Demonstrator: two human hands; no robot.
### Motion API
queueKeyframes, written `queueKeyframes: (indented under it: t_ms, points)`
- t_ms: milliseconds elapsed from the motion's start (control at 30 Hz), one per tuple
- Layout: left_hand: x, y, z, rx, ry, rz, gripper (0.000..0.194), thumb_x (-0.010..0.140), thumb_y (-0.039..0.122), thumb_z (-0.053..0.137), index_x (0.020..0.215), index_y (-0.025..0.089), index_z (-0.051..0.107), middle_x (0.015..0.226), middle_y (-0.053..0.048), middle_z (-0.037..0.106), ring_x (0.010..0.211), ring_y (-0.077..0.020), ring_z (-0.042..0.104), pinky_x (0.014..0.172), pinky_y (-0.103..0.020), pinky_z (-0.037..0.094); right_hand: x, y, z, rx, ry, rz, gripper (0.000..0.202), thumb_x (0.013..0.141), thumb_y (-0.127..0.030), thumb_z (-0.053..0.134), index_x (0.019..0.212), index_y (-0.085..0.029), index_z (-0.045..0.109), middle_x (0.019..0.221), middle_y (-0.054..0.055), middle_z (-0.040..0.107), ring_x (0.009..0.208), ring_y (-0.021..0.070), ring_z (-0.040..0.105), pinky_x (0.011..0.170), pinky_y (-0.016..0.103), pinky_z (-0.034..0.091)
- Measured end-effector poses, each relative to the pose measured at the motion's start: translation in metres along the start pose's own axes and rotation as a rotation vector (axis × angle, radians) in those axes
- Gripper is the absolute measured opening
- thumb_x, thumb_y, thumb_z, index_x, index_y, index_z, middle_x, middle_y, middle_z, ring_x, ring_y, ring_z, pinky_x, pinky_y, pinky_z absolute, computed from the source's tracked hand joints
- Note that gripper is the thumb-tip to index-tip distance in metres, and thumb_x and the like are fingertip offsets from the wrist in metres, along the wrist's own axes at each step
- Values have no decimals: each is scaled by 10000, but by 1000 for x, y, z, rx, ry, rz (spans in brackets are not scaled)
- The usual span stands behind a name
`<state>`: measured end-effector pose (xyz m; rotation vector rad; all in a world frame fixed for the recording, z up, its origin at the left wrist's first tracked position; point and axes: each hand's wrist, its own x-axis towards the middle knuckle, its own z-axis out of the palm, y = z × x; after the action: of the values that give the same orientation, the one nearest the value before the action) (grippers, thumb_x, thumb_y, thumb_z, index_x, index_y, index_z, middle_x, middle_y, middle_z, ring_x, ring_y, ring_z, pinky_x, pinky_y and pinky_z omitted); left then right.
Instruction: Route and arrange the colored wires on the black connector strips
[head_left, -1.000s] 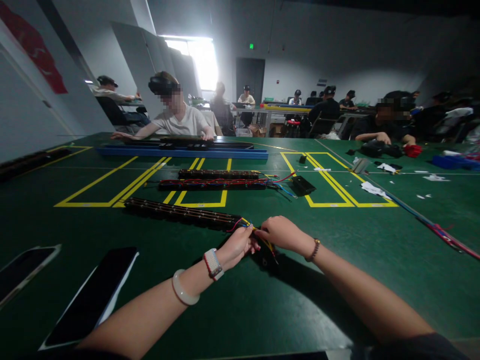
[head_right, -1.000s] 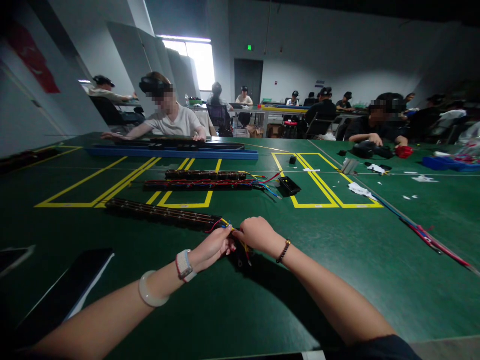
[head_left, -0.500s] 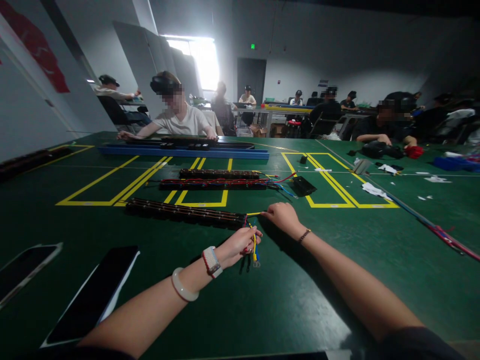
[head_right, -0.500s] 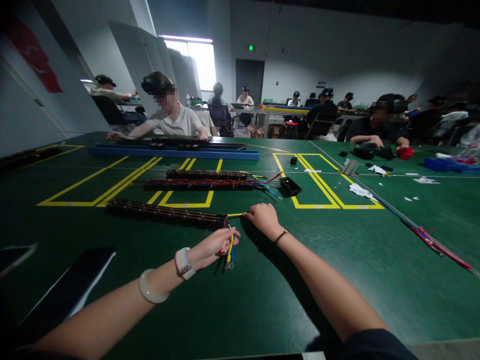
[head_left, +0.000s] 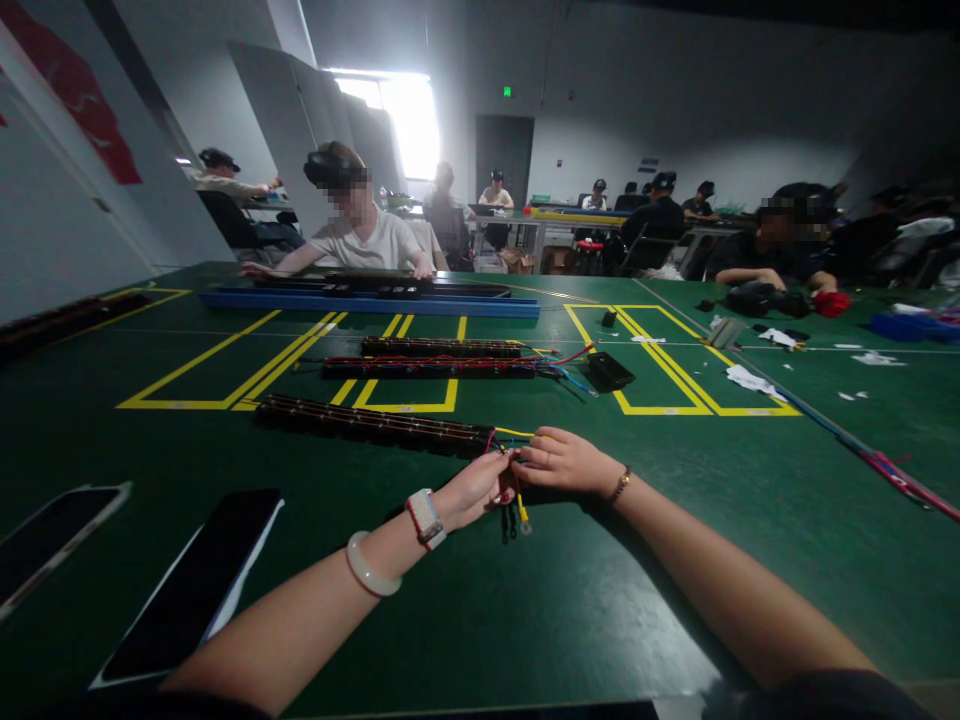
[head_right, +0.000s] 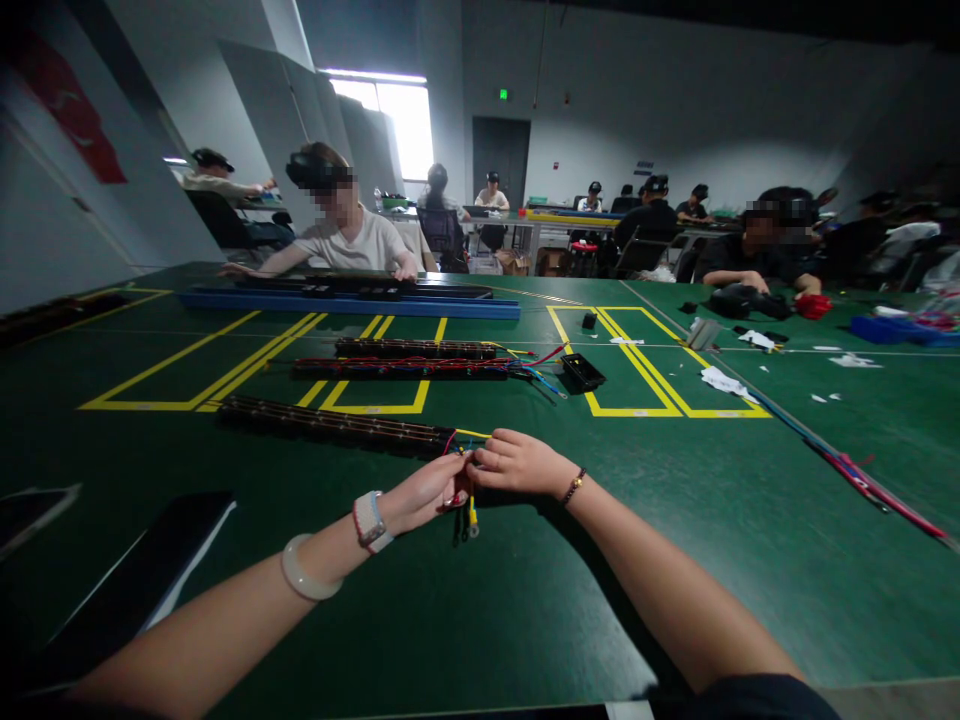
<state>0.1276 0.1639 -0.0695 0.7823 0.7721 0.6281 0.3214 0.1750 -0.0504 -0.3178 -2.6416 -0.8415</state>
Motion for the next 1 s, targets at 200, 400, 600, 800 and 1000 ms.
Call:
queueKeyframes:
  t_ms: [200,400,600,800,1000]
  points:
    - [-4,5,0,-23,-82,-17,256,945,356,371,959,122,474,645,-16,548,453,-76,477,440,-183,312,1,1,8,131,104,132,213,932,-178,453,1104,-190,579,995,41,641,863,134,547,831,306,421]
    - [-3,4,-3,-8,-143,-1,304,899,297,293,891,85,510,755,-107,614,489,-88,499,449,-196,297,34,1,18,421,248,738,136,916,-229,502,964,-148,600,935,61,651,893,156,551,833,302,405]
    - [-2,-2,2,140,16,54,68,800,133,462,847,110,506,716,-30,595,454,-50,451,426,-183,240,79,8,24,411,46,816,139,886,-290,567,913,-197,667,822,25,652,808,157,512,760,292,327]
    - [-7,0,7,271,84,35,157,820,79,388,737,106,518,497,32,458,407,-40,362,423,-173,210,99,5,39,351,-111,728,175,897,-325,557,873,-228,701,789,29,619,791,166,449,713,302,273]
    - [-7,0,9,324,57,79,122,869,156,406,803,113,499,559,28,504,420,-42,386,431,-168,246,82,6,31,375,-76,805,287,922,-391,502,1116,-240,651,953,53,621,866,168,489,752,297,314]
